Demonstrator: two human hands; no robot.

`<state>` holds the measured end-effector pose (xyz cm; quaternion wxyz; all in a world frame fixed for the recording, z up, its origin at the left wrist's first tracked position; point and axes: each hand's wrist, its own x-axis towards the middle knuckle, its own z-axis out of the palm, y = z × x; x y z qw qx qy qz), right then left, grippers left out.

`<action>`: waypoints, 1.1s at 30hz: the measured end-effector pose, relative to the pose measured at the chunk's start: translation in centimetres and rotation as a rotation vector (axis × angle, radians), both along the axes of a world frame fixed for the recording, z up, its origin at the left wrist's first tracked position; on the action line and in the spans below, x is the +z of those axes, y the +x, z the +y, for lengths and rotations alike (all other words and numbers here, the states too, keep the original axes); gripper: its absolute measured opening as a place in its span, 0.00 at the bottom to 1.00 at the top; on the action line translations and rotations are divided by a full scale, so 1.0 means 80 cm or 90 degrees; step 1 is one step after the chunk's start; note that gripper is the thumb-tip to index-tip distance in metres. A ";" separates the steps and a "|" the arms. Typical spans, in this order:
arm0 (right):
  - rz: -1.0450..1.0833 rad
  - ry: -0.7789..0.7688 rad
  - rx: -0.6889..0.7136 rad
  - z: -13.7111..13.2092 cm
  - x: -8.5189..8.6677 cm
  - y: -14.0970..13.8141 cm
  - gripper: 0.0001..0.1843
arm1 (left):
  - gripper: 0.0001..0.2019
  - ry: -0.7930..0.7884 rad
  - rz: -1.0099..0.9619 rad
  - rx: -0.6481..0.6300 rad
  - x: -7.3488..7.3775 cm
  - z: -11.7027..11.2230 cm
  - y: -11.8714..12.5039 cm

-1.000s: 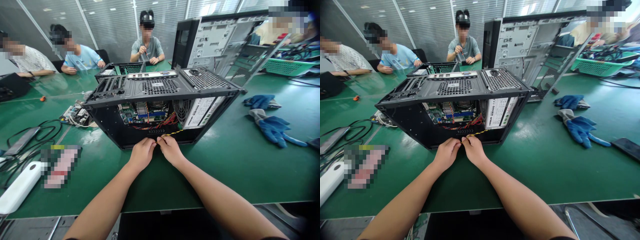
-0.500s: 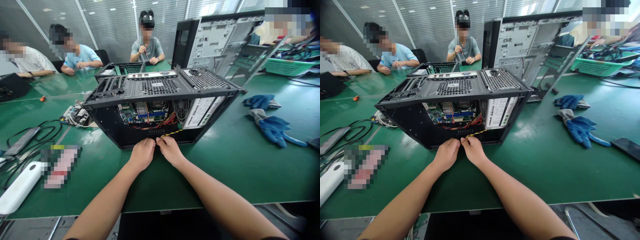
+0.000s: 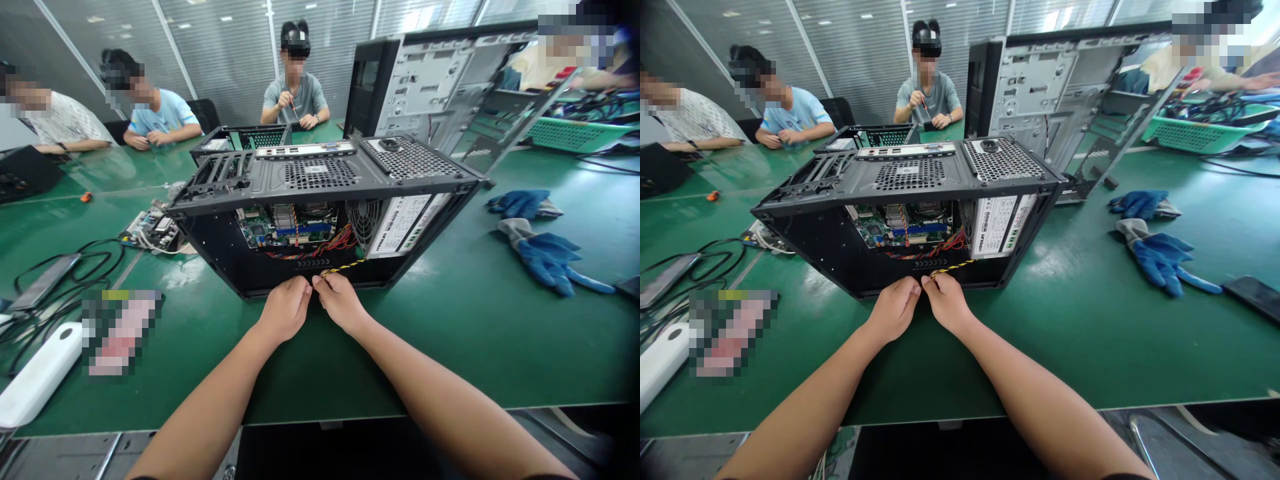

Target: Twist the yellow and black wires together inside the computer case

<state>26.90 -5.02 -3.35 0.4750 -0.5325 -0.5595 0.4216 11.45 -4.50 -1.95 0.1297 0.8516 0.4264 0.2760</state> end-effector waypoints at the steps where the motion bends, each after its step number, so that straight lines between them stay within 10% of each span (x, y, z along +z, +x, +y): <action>1: 0.000 0.004 0.004 0.000 0.000 0.000 0.21 | 0.11 -0.013 -0.014 0.003 -0.001 0.000 0.000; 33: -0.059 0.013 -0.056 0.003 0.005 0.004 0.22 | 0.04 0.054 -0.031 0.048 -0.004 0.002 0.001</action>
